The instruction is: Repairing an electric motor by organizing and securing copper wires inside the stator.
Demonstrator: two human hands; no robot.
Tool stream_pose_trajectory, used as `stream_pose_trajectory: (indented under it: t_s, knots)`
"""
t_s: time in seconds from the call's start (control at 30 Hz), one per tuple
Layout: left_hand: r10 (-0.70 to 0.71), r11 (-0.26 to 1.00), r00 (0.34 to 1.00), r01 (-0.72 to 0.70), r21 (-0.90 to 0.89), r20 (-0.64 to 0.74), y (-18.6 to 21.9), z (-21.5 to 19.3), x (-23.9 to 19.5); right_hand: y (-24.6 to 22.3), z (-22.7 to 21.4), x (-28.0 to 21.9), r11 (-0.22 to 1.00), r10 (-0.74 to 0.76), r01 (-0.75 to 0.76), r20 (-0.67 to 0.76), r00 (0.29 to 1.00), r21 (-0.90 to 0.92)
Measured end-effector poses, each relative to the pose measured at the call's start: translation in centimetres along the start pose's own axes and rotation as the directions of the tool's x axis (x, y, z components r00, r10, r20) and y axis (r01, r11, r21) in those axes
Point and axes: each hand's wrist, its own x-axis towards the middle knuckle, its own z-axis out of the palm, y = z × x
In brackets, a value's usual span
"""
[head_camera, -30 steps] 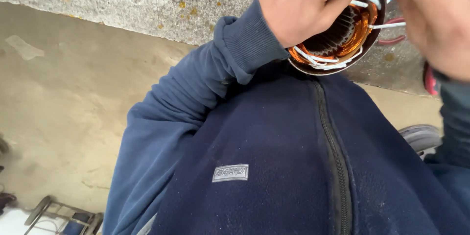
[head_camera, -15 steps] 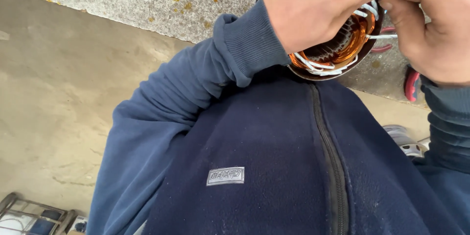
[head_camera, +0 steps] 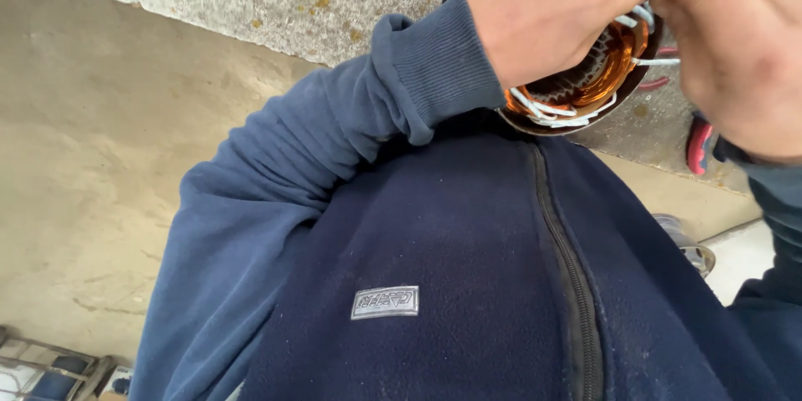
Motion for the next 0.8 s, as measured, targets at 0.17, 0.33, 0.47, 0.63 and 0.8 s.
stream_pose_trajectory:
  t_s: [0.17,0.33,0.47,0.63,0.8]
  knots:
    - [-0.015,1.000,0.998,0.016,0.007,-0.063,0.1,-0.4,0.1,1.7,0.6,-0.8,0.945,0.098,-0.127,0.110,0.989,0.300]
    - [-0.222,0.953,0.970,0.195,-0.230,-0.096,0.8,-1.1,-0.5,4.8,2.5,-5.8,0.876,0.164,-0.192,0.101,0.981,0.443]
    - [-0.225,0.885,0.974,0.203,-0.419,-0.005,-0.4,0.2,-1.3,7.0,2.8,-8.3,0.875,0.197,-0.237,0.138,0.971,0.422]
    - [-0.216,0.903,0.976,0.207,-0.377,0.019,-0.1,-0.3,-0.6,3.5,-0.1,-3.1,0.968,0.168,-0.202,0.215,0.962,0.149]
    - [-0.155,0.949,0.988,0.146,-0.280,-0.013,0.0,-0.3,-0.7,1.5,-1.2,-1.1,0.976,0.176,-0.197,0.190,0.966,0.097]
